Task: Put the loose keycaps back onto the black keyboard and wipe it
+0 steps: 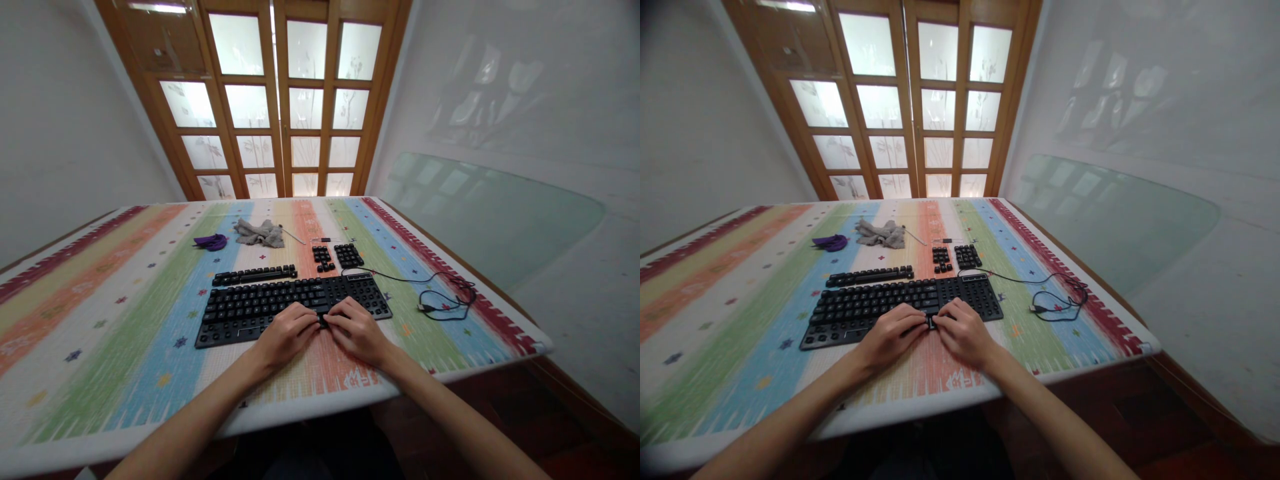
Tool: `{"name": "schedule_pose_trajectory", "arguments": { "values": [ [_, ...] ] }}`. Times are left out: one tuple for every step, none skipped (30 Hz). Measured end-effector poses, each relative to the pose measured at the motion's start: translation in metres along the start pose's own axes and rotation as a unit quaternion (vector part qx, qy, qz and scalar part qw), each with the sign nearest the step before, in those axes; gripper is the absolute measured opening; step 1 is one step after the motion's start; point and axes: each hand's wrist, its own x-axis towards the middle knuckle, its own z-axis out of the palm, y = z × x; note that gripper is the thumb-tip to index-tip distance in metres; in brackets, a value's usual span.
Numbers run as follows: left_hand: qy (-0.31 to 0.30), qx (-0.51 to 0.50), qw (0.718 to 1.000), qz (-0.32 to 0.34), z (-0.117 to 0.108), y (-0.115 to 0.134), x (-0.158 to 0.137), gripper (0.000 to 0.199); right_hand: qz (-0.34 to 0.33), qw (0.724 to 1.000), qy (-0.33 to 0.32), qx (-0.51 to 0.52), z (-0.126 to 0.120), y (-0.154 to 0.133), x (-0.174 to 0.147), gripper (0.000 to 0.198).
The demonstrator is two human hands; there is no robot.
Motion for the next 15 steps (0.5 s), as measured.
{"name": "schedule_pose_trajectory", "arguments": {
  "values": [
    [0.003,-0.002,1.000,-0.001,0.0000,-0.0005,-0.0004,0.012,0.000,1.000,0.000,-0.001,-0.0001,-0.0001,0.0001,0.022],
    [0.005,-0.004,1.000,-0.002,0.0002,-0.0007,-0.0005,0.011,0.000,1.000,0.000,-0.001,-0.0002,-0.0002,0.0002,0.022],
    [0.005,-0.005,1.000,-0.004,0.0006,-0.0008,-0.0005,0.012,0.001,1.000,0.000,-0.001,-0.0003,-0.0004,0.0004,0.022],
    [0.002,-0.004,1.000,-0.006,0.0012,-0.0005,-0.0002,0.012,0.003,1.000,0.001,-0.001,-0.0003,-0.0005,0.0005,0.022],
    [-0.004,-0.003,1.000,-0.008,0.0020,0.0000,0.0002,0.013,0.005,1.000,0.000,-0.001,-0.0002,-0.0006,0.0005,0.022],
    [-0.008,0.000,1.000,-0.011,0.0028,0.0006,0.0006,0.014,0.008,1.000,-0.001,0.000,0.0000,-0.0007,0.0005,0.022],
    [-0.012,0.004,1.000,-0.014,0.0035,0.0014,0.0012,0.014,0.010,1.000,-0.003,0.001,0.0002,-0.0007,0.0004,0.022],
    [-0.016,0.009,1.000,-0.017,0.0041,0.0021,0.0016,0.015,0.012,1.000,-0.003,0.002,0.0004,-0.0007,0.0004,0.022],
    [-0.019,0.013,1.000,-0.019,0.0044,0.0026,0.0020,0.014,0.013,1.000,-0.001,0.003,0.0006,-0.0007,0.0003,0.021],
    [-0.020,0.015,0.999,-0.022,0.0044,0.0029,0.0021,0.014,0.014,1.000,0.002,0.003,0.0007,-0.0008,0.0003,0.020],
    [-0.021,0.016,0.999,-0.023,0.0041,0.0029,0.0021,0.014,0.017,1.000,0.007,0.001,0.0007,-0.0009,0.0004,0.020],
    [-0.020,0.015,0.999,-0.024,0.0037,0.0027,0.0019,0.013,0.019,1.000,0.012,-0.001,0.0007,-0.0011,0.0005,0.019],
    [-0.019,0.013,0.999,-0.024,0.0032,0.0023,0.0016,0.013,0.022,1.000,0.017,-0.003,0.0006,-0.0013,0.0007,0.019],
    [-0.017,0.011,1.000,-0.023,0.0028,0.0019,0.0012,0.013,0.025,0.999,0.020,-0.005,0.0004,-0.0016,0.0009,0.018],
    [-0.016,0.009,1.000,-0.023,0.0026,0.0015,0.0008,0.013,0.026,0.999,0.021,-0.006,0.0003,-0.0020,0.0012,0.018]
  ]
}}
